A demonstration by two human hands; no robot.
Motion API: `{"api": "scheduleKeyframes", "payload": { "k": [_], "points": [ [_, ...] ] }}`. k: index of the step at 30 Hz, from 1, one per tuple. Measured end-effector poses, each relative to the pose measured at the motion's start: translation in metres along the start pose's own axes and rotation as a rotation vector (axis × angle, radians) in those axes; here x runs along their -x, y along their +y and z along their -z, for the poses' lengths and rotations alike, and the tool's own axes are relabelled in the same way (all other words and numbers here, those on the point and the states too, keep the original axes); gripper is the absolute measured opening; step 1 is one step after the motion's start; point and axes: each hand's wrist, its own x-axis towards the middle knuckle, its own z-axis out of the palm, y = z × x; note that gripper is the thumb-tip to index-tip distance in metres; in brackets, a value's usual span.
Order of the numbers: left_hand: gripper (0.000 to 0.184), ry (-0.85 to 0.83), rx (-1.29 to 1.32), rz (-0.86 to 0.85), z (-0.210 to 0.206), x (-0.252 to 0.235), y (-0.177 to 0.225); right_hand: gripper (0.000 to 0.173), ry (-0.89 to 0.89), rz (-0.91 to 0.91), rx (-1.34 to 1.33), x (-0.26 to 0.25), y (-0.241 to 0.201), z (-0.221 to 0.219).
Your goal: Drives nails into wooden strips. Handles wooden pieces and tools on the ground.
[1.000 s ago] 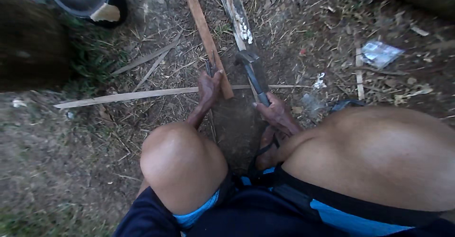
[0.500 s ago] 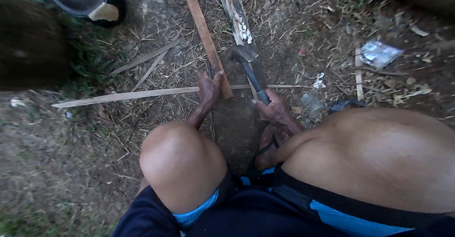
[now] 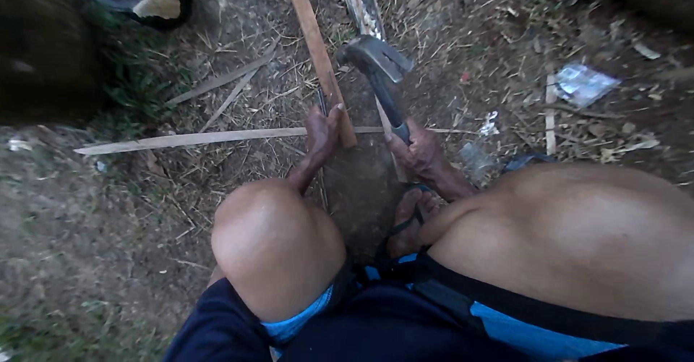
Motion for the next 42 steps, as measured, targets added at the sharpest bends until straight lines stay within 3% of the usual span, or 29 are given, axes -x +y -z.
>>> {"api": "scheduleKeyframes", "payload": {
  "k": [3,5,9,14,16,18,20,25,29,32,35,42],
  "points": [
    [0.044,-0.005,-0.015,0.025,-0.001,0.001,0.004,0.053,-0.198,-0.145,0.212,-0.024,0.013,-0.008],
    [0.045,-0.011,-0.012,0.037,0.0,0.0,0.007,0.053,-0.226,-0.175,0.247,-0.038,0.009,-0.002],
    [0.046,-0.011,0.006,0.04,-0.002,-0.006,0.005,0.052,-0.107,-0.081,0.144,-0.035,-0.002,0.016],
    [0.046,-0.012,0.008,0.028,-0.001,-0.007,0.001,0.044,0.094,0.082,-0.011,-0.019,-0.005,0.007],
    [0.045,-0.022,0.039,0.041,-0.002,-0.005,0.001,0.047,0.01,-0.007,0.075,-0.022,0.003,-0.005],
    [0.045,-0.033,0.073,0.069,-0.003,-0.005,0.004,0.052,-0.192,-0.15,0.251,-0.038,0.007,-0.005],
    [0.046,-0.027,0.063,0.082,-0.003,-0.009,0.006,0.054,-0.243,-0.143,0.291,-0.052,-0.003,0.007],
    [0.045,-0.039,0.078,0.076,-0.004,-0.011,0.002,0.053,0.006,0.041,0.107,-0.036,-0.018,0.021],
    [0.046,-0.045,0.058,0.099,-0.003,-0.01,0.003,0.042,0.194,0.182,-0.065,-0.023,-0.014,0.007],
    [0.047,-0.045,0.036,0.113,-0.005,-0.008,0.002,0.048,-0.04,-0.034,0.16,-0.03,0.01,-0.008],
    [0.05,-0.027,0.02,0.116,-0.006,-0.012,0.002,0.052,-0.229,-0.12,0.275,-0.045,-0.005,0.009],
    [0.046,-0.027,-0.087,0.087,0.0,-0.012,0.013,0.05,0.06,-0.061,0.031,-0.027,0.007,0.01]
  ]
}}
